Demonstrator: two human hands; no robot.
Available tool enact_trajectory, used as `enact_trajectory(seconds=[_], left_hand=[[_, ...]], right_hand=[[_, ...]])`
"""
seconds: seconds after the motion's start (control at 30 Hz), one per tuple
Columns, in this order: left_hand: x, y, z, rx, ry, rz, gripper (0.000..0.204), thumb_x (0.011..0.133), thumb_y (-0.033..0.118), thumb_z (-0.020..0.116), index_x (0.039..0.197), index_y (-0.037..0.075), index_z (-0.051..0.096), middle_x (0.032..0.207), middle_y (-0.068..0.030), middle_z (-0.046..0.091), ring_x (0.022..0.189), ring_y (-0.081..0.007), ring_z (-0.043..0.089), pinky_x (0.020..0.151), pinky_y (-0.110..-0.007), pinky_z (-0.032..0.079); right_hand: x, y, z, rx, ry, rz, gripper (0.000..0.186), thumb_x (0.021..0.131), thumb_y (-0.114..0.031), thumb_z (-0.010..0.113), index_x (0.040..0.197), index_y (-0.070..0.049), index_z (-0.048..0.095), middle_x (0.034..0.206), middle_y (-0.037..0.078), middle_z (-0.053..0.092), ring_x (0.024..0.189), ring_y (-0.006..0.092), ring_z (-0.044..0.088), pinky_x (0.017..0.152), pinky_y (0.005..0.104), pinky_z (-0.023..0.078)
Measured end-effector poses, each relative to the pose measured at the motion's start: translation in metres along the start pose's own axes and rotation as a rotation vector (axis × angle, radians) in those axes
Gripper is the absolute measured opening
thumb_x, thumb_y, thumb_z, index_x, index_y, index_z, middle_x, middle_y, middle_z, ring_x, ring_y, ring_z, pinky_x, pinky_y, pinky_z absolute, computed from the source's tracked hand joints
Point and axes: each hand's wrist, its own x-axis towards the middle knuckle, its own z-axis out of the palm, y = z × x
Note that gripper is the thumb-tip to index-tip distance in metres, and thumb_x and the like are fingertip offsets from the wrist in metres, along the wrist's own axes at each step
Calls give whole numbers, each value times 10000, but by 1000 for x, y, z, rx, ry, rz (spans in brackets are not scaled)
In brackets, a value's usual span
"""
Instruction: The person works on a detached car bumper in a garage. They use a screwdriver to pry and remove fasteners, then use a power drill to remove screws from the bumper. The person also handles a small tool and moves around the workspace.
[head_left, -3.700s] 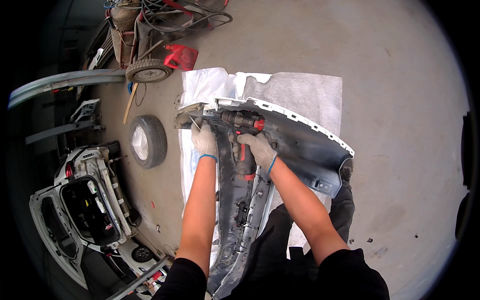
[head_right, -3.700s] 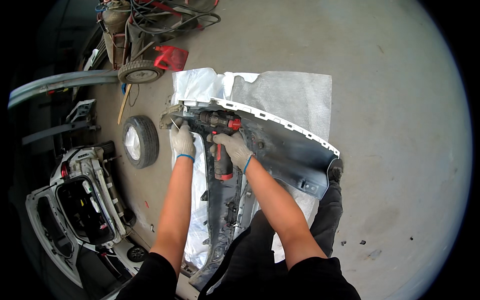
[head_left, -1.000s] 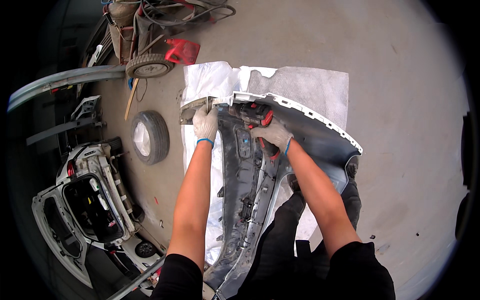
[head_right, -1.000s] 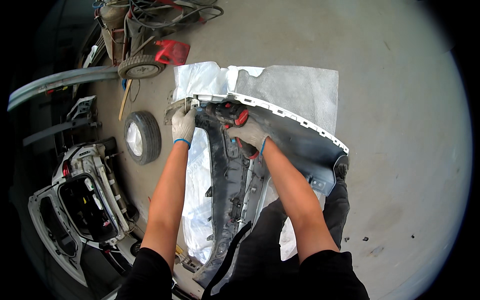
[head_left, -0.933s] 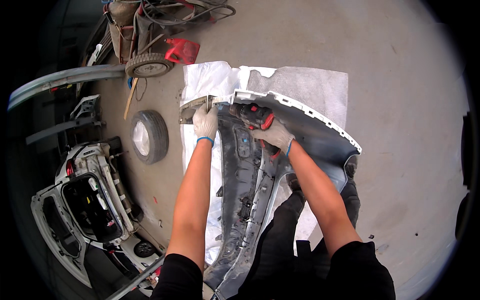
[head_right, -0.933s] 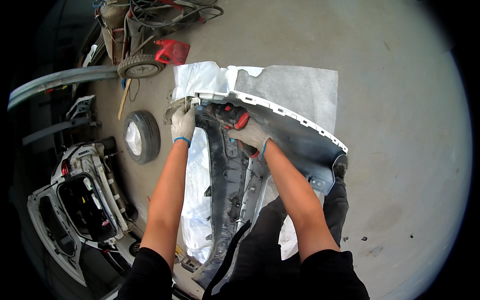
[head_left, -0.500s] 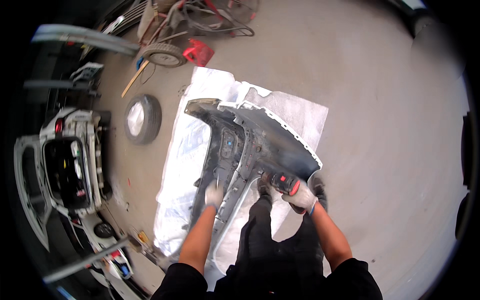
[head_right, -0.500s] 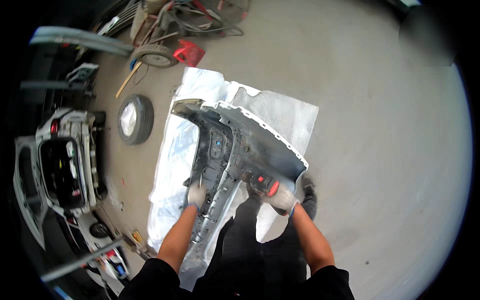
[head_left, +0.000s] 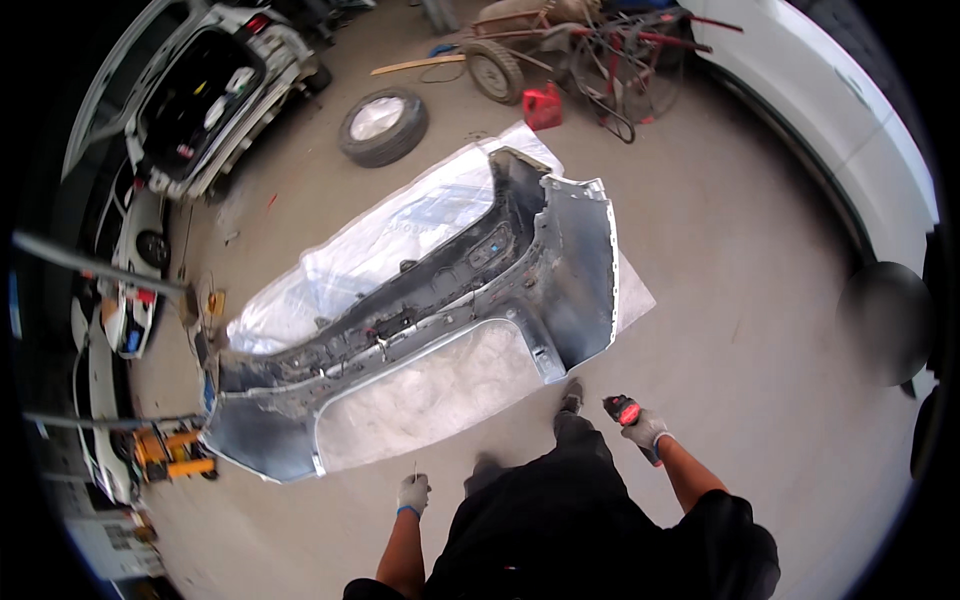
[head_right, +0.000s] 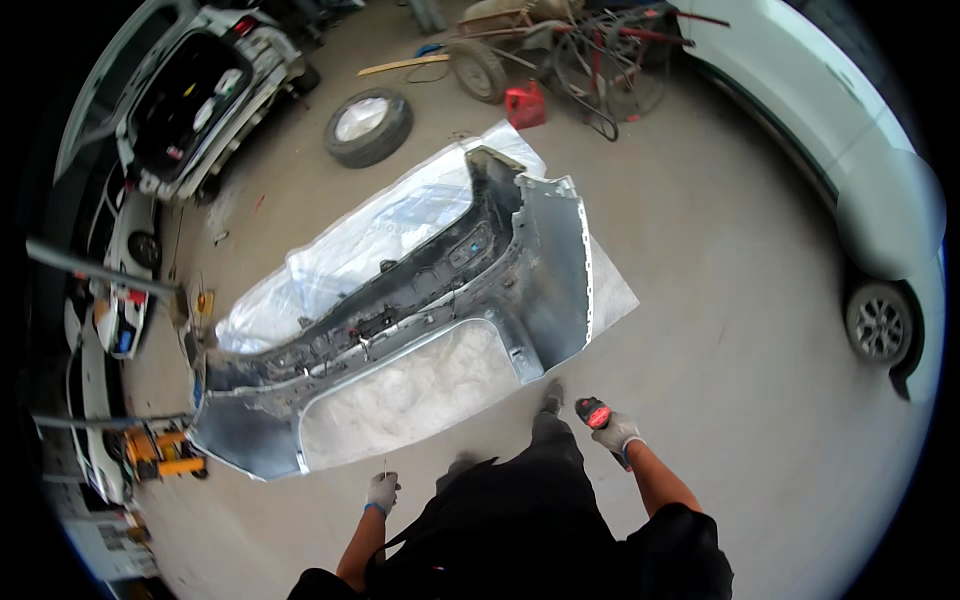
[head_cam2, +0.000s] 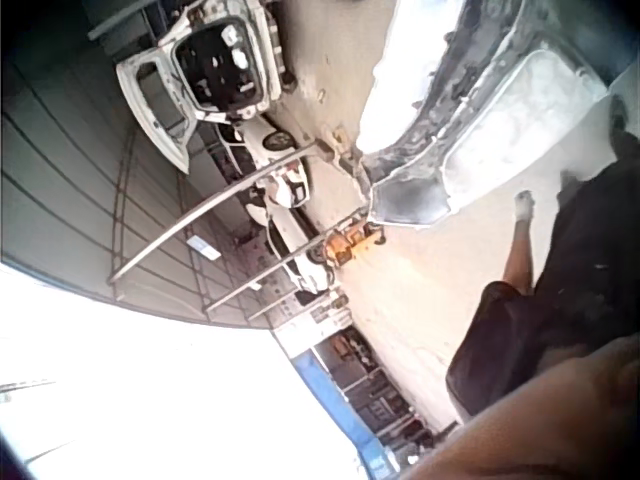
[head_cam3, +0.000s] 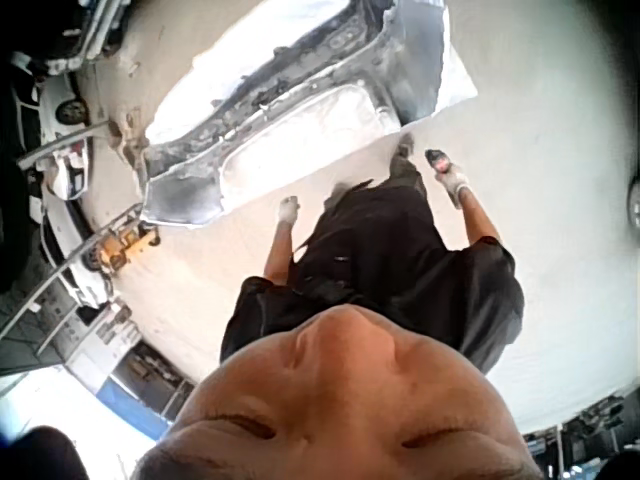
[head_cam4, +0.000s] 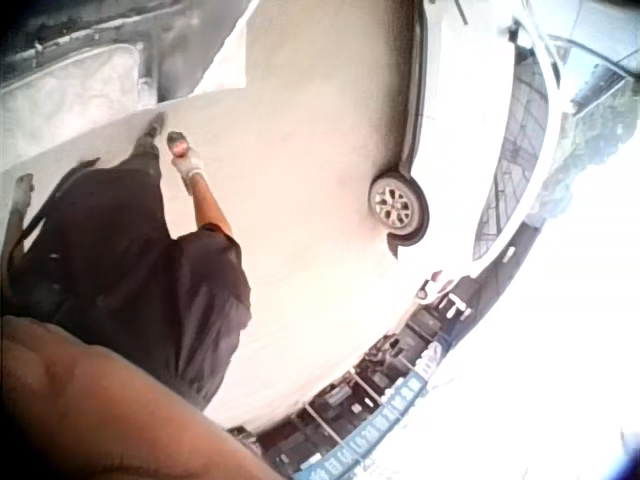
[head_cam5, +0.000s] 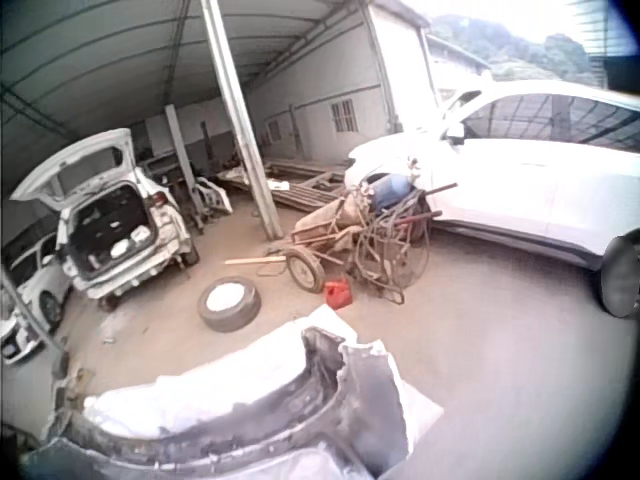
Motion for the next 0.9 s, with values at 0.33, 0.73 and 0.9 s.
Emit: enact_trajectory(seconds=[0.33,0.73,0.9], left_hand=[[-89,-382,31,-555,62,-147,284,907,372,598,1027,115,606,745,-50,599,437,-122,417,388,-316,363],[-248,-825,52,-1067,280,-929,187,899,307,601,955,133,562,724,-52,584,415,-130,395,364,-330,344],[-227,-806,-29,-1392,568,-738,140,893,236,593,929,102,577,690,-59,585,419,-132,423,362,-333,361]], right_hand=[[19,21,128,-647,-328,-50,316,697,-211,654,999,-120,677,925,118,697,866,254,681,776,395,544],[-119,-212,353,-347,-343,-238,219,676,-189,677,853,-63,656,787,117,646,716,244,626,656,384,518],[-109,-263,453,-667,-469,-254,255,679,-234,702,894,-98,705,838,105,683,788,232,662,738,365,545]])
